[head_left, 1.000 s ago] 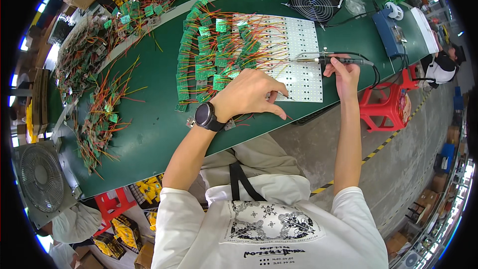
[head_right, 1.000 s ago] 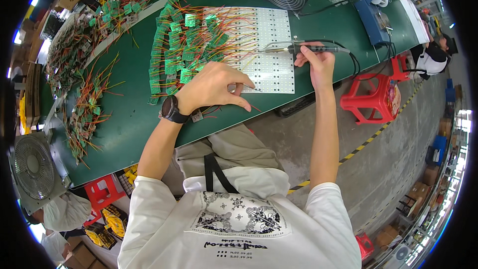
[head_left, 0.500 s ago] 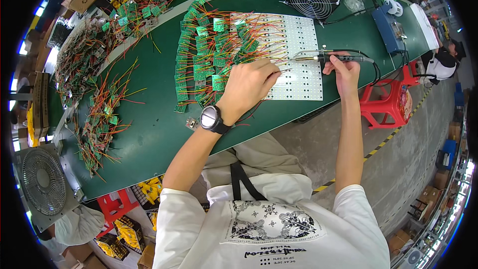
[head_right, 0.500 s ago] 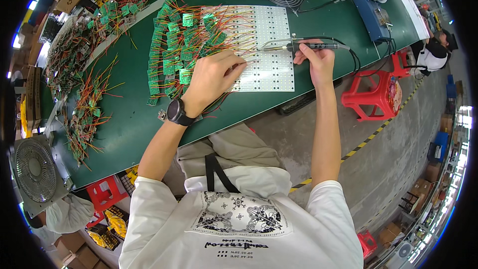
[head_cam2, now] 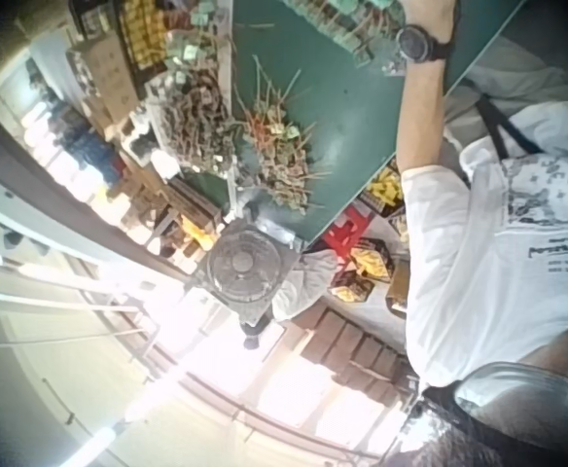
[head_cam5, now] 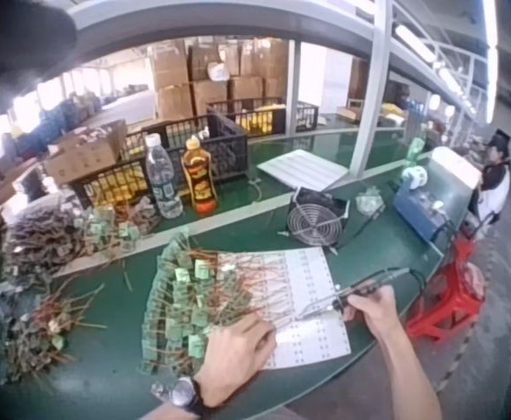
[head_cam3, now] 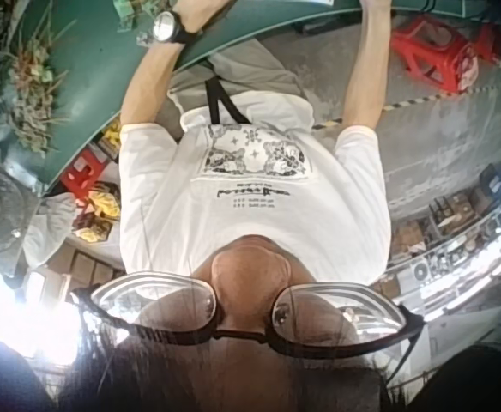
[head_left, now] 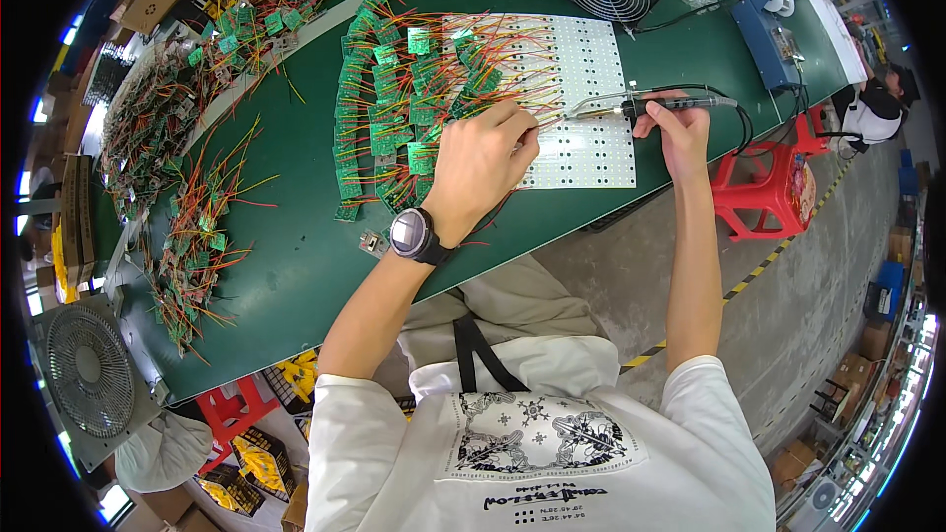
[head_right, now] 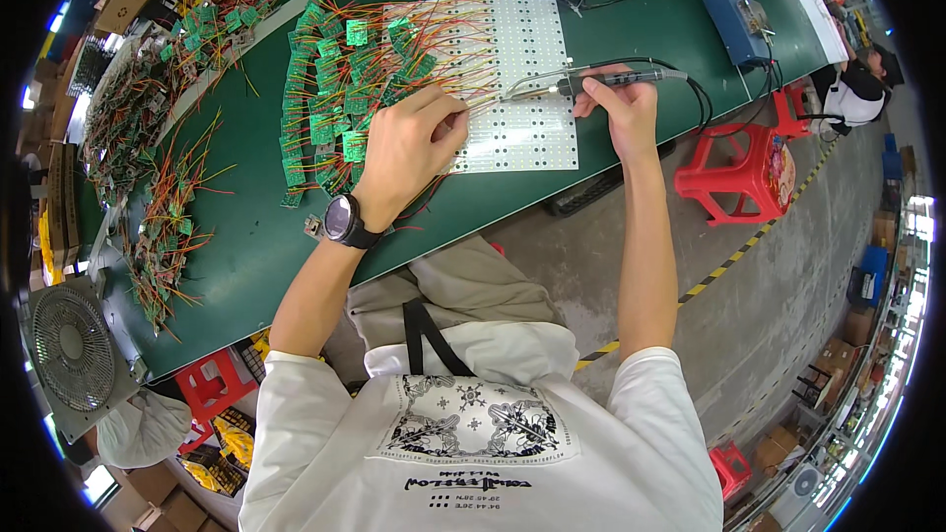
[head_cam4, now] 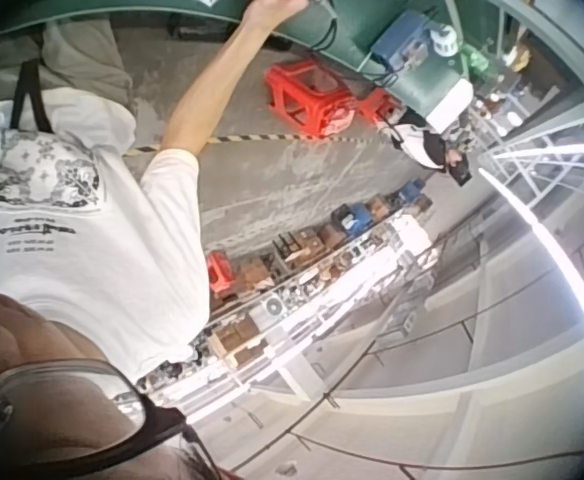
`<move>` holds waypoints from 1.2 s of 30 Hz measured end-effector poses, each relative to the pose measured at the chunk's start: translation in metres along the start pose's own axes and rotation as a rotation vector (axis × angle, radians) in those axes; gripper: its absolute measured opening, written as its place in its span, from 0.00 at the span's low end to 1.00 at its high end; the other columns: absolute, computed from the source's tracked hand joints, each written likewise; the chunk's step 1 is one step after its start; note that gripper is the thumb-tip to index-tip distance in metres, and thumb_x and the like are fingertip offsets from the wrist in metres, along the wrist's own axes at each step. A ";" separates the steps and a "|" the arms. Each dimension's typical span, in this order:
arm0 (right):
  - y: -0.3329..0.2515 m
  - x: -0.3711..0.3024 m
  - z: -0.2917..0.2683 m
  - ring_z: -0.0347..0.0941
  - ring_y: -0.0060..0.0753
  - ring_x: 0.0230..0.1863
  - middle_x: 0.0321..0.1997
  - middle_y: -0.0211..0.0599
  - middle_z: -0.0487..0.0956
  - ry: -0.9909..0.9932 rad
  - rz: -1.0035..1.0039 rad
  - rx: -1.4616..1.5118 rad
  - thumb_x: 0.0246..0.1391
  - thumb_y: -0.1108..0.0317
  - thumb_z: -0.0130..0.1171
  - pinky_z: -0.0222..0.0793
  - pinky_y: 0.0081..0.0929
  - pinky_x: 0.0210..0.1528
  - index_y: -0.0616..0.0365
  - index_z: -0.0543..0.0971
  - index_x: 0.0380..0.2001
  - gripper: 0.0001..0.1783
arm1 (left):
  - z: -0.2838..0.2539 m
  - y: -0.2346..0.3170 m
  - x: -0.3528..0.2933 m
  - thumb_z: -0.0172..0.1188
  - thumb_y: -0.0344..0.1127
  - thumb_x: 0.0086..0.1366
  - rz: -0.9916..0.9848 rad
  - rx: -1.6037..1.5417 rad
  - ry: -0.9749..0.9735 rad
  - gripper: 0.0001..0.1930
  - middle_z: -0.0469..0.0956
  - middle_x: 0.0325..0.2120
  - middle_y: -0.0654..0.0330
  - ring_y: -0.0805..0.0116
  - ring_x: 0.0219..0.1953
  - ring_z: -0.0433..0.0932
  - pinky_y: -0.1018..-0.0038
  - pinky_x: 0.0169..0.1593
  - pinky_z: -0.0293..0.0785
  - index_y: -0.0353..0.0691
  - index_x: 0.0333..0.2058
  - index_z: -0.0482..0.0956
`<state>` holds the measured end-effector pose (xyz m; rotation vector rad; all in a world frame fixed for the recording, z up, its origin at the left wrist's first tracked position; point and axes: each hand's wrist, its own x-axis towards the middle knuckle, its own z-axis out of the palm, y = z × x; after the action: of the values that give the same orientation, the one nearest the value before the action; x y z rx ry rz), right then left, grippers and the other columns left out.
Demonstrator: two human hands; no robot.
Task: The person repeatedly picks up small wired circuit boards by hand and solders their wires onto a large circuit board using a soldering iron.
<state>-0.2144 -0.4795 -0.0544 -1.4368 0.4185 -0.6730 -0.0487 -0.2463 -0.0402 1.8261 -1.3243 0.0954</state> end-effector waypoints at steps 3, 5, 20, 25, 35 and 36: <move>-0.001 0.000 0.001 0.77 0.33 0.23 0.26 0.41 0.79 0.003 -0.001 -0.005 0.52 0.77 0.60 0.71 0.24 0.27 0.71 0.77 0.38 0.10 | -0.001 0.000 0.000 0.63 0.27 0.53 0.008 -0.001 -0.014 0.02 0.75 0.21 0.60 0.63 0.19 0.75 0.70 0.24 0.71 0.37 0.26 0.79; -0.001 0.000 0.001 0.78 0.33 0.22 0.26 0.41 0.79 0.005 0.000 -0.009 0.52 0.77 0.61 0.71 0.24 0.27 0.71 0.77 0.37 0.10 | 0.000 -0.001 0.000 0.63 0.27 0.53 0.011 -0.003 -0.010 0.02 0.75 0.21 0.60 0.63 0.19 0.75 0.70 0.24 0.71 0.37 0.26 0.79; 0.001 0.000 0.000 0.77 0.32 0.22 0.25 0.41 0.79 -0.009 0.005 -0.054 0.52 0.76 0.61 0.71 0.23 0.27 0.70 0.78 0.37 0.10 | -0.001 -0.001 0.000 0.62 0.27 0.53 0.003 -0.013 -0.030 0.02 0.75 0.21 0.61 0.64 0.18 0.75 0.71 0.24 0.71 0.37 0.27 0.80; 0.001 -0.002 -0.002 0.77 0.31 0.23 0.26 0.41 0.79 0.009 -0.017 0.022 0.53 0.75 0.60 0.70 0.23 0.26 0.70 0.77 0.39 0.11 | 0.000 -0.002 -0.001 0.62 0.27 0.53 0.004 -0.014 -0.029 0.01 0.75 0.22 0.61 0.64 0.18 0.75 0.71 0.24 0.71 0.37 0.27 0.80; 0.008 0.008 0.004 0.75 0.29 0.21 0.24 0.41 0.79 0.048 -0.010 0.040 0.54 0.74 0.60 0.68 0.22 0.25 0.69 0.77 0.37 0.10 | -0.017 0.004 0.001 0.64 0.31 0.53 0.066 0.013 -0.015 0.08 0.78 0.31 0.60 0.61 0.25 0.79 0.68 0.28 0.76 0.39 0.33 0.81; 0.009 0.006 0.009 0.74 0.29 0.20 0.23 0.41 0.79 0.095 0.013 0.053 0.53 0.73 0.62 0.68 0.22 0.24 0.69 0.76 0.37 0.11 | -0.025 0.005 -0.002 0.64 0.32 0.54 0.088 0.048 -0.060 0.12 0.77 0.37 0.60 0.60 0.29 0.80 0.67 0.30 0.77 0.41 0.38 0.80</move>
<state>-0.2027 -0.4769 -0.0620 -1.3541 0.4808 -0.7387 -0.0437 -0.2282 -0.0225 1.8227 -1.4561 0.1211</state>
